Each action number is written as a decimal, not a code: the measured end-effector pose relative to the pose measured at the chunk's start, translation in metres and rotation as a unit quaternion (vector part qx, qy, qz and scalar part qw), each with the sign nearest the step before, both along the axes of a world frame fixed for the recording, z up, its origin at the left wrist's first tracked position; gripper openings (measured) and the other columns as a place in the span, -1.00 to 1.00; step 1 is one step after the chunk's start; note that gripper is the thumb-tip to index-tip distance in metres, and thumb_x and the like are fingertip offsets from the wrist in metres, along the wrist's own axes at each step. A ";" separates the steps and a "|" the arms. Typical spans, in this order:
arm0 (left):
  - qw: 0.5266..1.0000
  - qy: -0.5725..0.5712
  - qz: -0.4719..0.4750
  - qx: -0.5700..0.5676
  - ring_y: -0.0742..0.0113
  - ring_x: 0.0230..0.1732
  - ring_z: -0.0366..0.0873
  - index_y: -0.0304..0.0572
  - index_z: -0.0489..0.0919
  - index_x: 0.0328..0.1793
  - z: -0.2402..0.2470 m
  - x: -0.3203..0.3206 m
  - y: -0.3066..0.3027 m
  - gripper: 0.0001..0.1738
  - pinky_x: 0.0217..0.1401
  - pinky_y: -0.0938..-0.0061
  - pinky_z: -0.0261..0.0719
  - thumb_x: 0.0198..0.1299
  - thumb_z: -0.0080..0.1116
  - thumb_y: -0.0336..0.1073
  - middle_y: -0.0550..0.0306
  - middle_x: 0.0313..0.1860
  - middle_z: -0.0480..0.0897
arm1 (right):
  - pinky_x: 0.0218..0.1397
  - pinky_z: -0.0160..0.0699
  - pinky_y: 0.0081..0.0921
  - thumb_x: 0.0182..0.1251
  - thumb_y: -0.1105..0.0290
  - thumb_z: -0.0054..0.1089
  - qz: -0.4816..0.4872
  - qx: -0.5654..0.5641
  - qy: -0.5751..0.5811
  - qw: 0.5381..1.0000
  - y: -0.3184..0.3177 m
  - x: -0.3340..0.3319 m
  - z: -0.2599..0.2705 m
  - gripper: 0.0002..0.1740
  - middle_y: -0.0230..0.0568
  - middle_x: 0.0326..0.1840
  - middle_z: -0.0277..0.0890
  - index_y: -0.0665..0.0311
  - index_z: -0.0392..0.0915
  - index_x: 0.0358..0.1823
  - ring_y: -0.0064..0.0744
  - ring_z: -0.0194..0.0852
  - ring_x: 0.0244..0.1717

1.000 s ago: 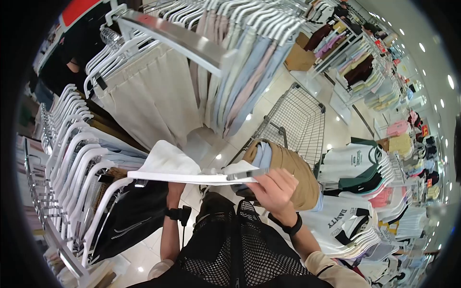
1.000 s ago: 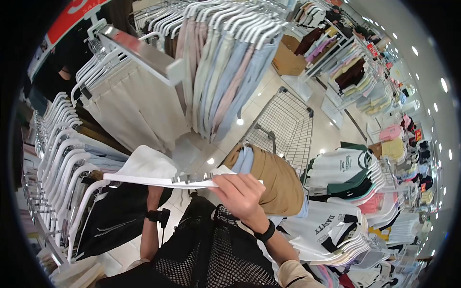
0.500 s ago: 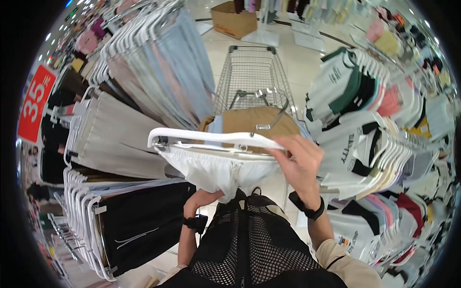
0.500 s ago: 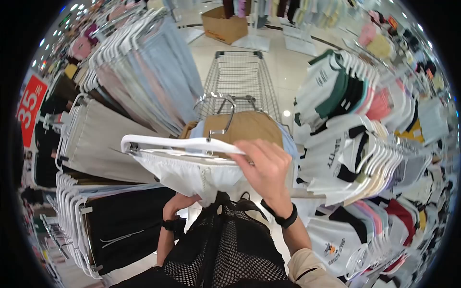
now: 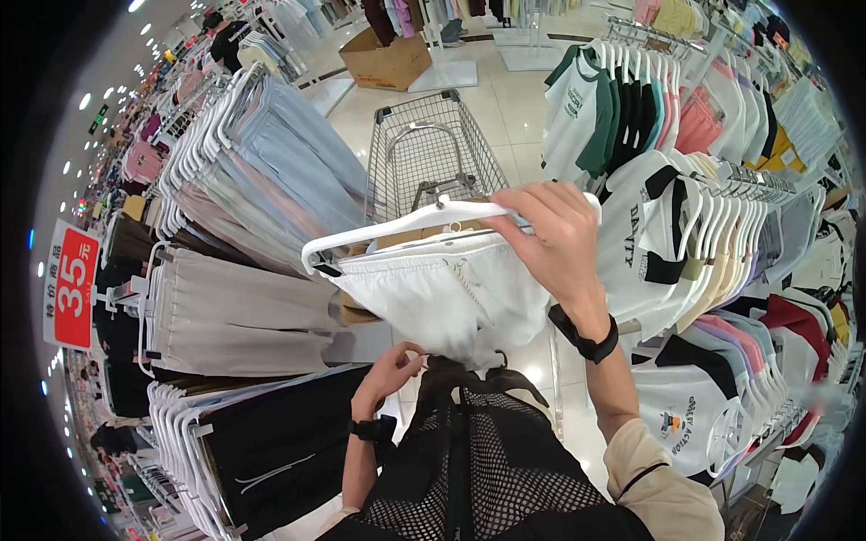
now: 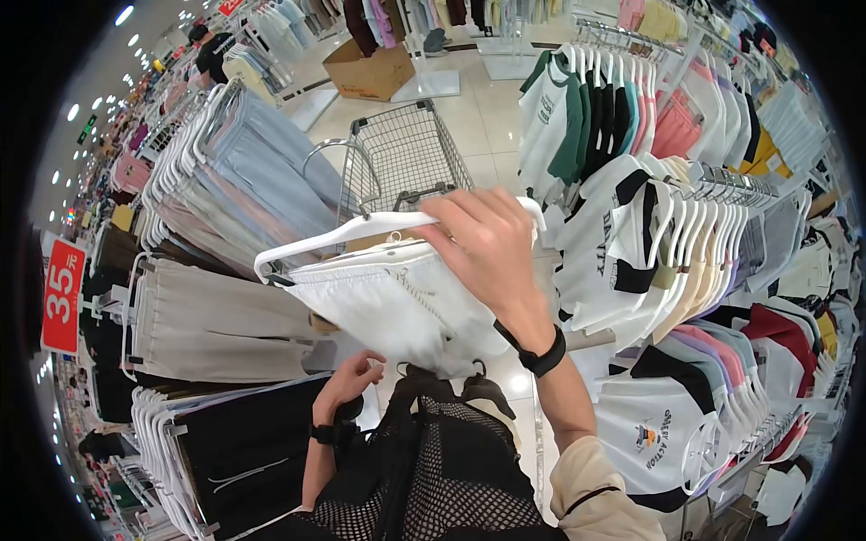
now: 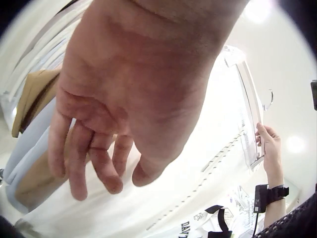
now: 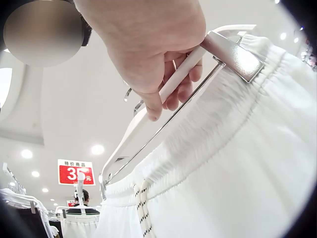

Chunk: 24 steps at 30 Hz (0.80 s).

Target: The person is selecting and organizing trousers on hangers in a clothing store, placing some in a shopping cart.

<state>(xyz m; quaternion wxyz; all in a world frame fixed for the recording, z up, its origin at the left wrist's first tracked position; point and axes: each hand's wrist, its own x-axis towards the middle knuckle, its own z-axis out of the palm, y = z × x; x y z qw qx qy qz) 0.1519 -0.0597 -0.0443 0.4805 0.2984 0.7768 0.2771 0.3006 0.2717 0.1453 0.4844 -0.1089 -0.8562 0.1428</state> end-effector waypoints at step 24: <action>0.917 -0.028 0.285 0.276 0.40 0.01 0.69 -0.42 0.68 0.25 -0.056 -0.124 0.022 -0.57 0.17 0.38 0.63 0.40 0.41 -0.25 0.02 -0.03 0.81 | 0.03 0.49 -0.34 0.12 0.34 0.67 -0.006 0.009 -0.085 0.996 0.036 -0.205 -0.009 -0.76 -0.28 -0.30 0.79 0.23 0.81 -0.24 -0.23 0.70 -0.24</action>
